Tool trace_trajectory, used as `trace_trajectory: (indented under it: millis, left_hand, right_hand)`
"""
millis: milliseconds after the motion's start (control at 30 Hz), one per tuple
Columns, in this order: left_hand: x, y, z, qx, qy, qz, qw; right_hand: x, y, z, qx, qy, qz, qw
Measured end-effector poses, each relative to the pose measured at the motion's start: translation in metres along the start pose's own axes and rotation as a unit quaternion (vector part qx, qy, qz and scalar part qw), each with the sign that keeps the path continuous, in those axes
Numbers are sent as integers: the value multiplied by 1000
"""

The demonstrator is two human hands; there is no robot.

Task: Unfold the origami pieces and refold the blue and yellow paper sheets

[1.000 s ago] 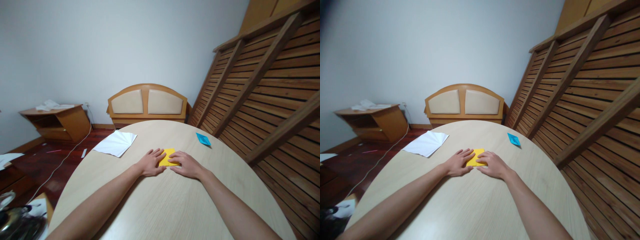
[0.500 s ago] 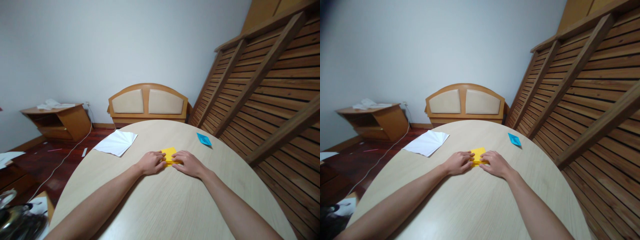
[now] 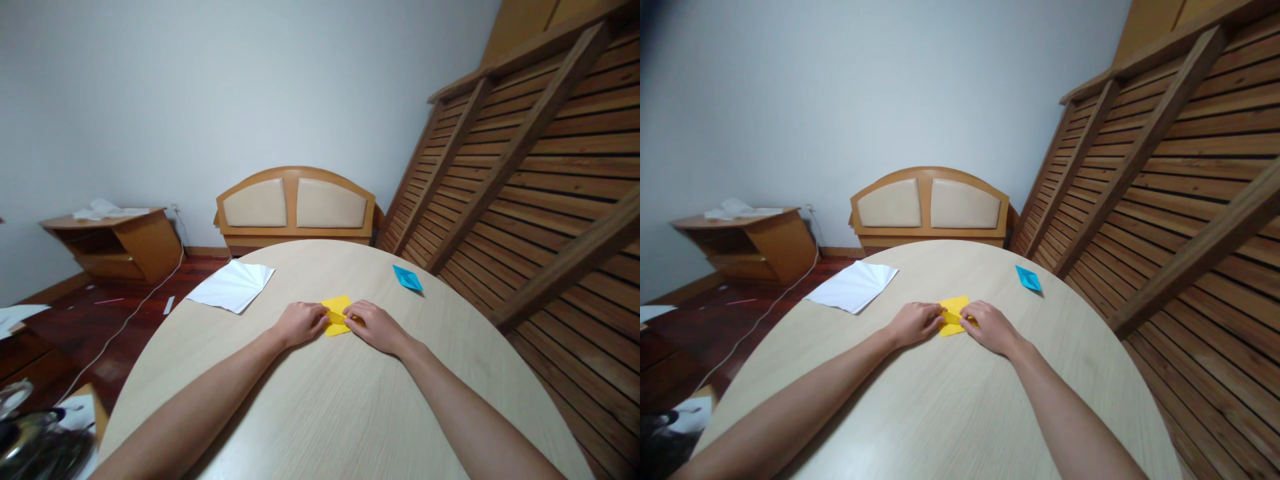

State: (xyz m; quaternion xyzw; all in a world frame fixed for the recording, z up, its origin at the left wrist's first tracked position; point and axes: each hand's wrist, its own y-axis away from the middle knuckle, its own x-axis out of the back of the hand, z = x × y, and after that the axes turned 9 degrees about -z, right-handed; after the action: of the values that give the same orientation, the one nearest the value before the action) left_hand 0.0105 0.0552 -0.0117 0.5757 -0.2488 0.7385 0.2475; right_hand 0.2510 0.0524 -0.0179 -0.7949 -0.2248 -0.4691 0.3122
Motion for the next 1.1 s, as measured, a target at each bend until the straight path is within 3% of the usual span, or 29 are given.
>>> trace_trajectory:
  millis: [333,533,700,900,1100]
  left_hand:
    - [2,0,3,43,37,17,998]
    - [-1,0,0,-11,11,38,999]
    - [-4,-2,-4,-15,-40,52,998]
    - [0,-1,-2,-111,-50,24,992]
    - [3,3,5,-82,-53,28,995]
  right_hand:
    - [-1,0,2,-20,1,7,1000]
    - [0,0,1,-2,11,-3,1000]
    - [-1,1,0,26,36,-31,999]
    - [3,2,-3,-1,62,-62,996]
    - [10,2,-12,-22,91,-105,990]
